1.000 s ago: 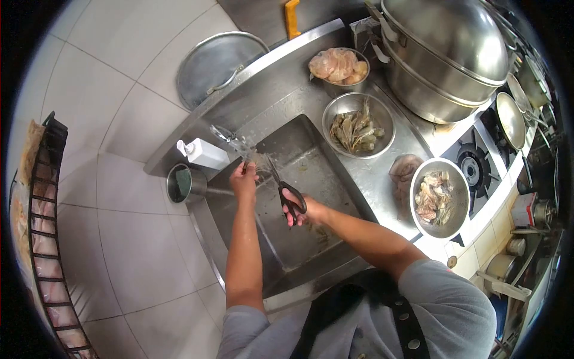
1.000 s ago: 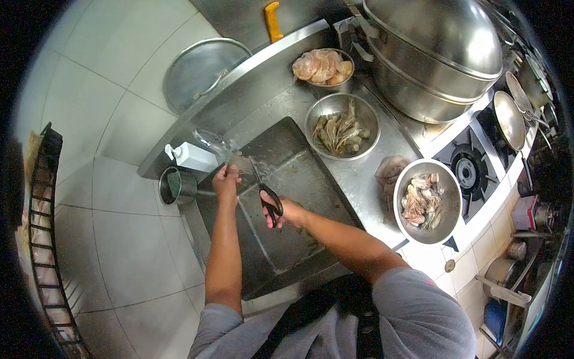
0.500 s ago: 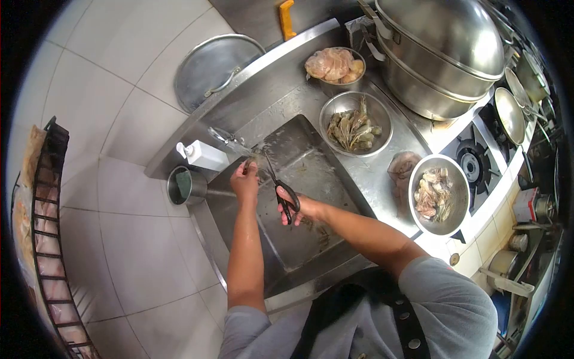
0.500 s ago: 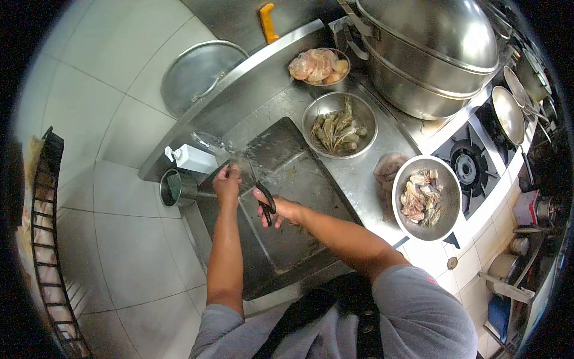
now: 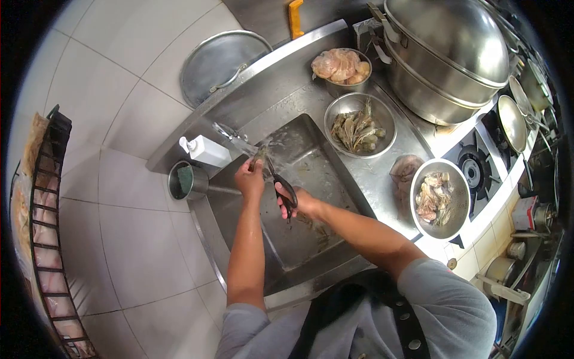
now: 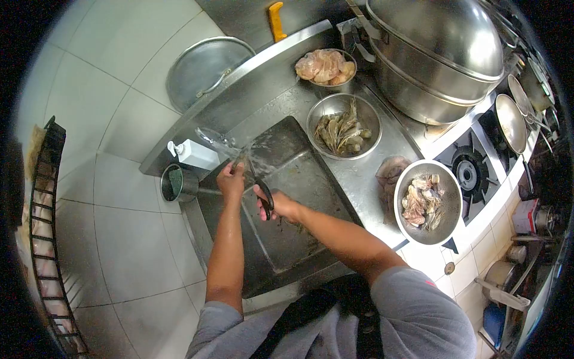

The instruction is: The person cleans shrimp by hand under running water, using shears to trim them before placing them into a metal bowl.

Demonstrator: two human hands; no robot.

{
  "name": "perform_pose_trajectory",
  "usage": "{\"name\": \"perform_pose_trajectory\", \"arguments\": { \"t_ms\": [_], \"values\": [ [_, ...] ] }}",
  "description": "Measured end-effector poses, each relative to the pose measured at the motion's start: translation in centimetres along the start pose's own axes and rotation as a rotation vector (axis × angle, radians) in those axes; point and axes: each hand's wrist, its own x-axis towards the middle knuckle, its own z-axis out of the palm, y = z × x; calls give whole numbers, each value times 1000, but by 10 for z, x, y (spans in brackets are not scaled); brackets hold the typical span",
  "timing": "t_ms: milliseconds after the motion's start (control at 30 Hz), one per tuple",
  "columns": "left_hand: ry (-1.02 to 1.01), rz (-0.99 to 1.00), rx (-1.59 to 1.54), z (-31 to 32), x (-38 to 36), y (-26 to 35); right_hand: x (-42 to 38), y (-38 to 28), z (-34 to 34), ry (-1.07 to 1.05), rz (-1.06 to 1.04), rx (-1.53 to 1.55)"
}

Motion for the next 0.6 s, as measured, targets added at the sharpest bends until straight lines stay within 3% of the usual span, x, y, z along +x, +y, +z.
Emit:
{"name": "perform_pose_trajectory", "arguments": {
  "t_ms": [167,233,333,400,467,600],
  "values": [
    [27,-101,-43,-5,-4,21,-1,4,-2,136,-32,31],
    [60,-200,-264,-4,-2,21,-4,15,-11,125,-54,100],
    [101,-42,-114,-7,10,5,-43,23,-29,124,23,-41],
    [103,-76,-75,-15,4,36,-85,11,-39,302,11,-693],
    [103,-110,-37,-17,5,45,-105,47,-66,577,-126,-1138],
    [31,-57,-216,-2,13,33,-162,32,-77,751,92,-1250]
  ]
}}
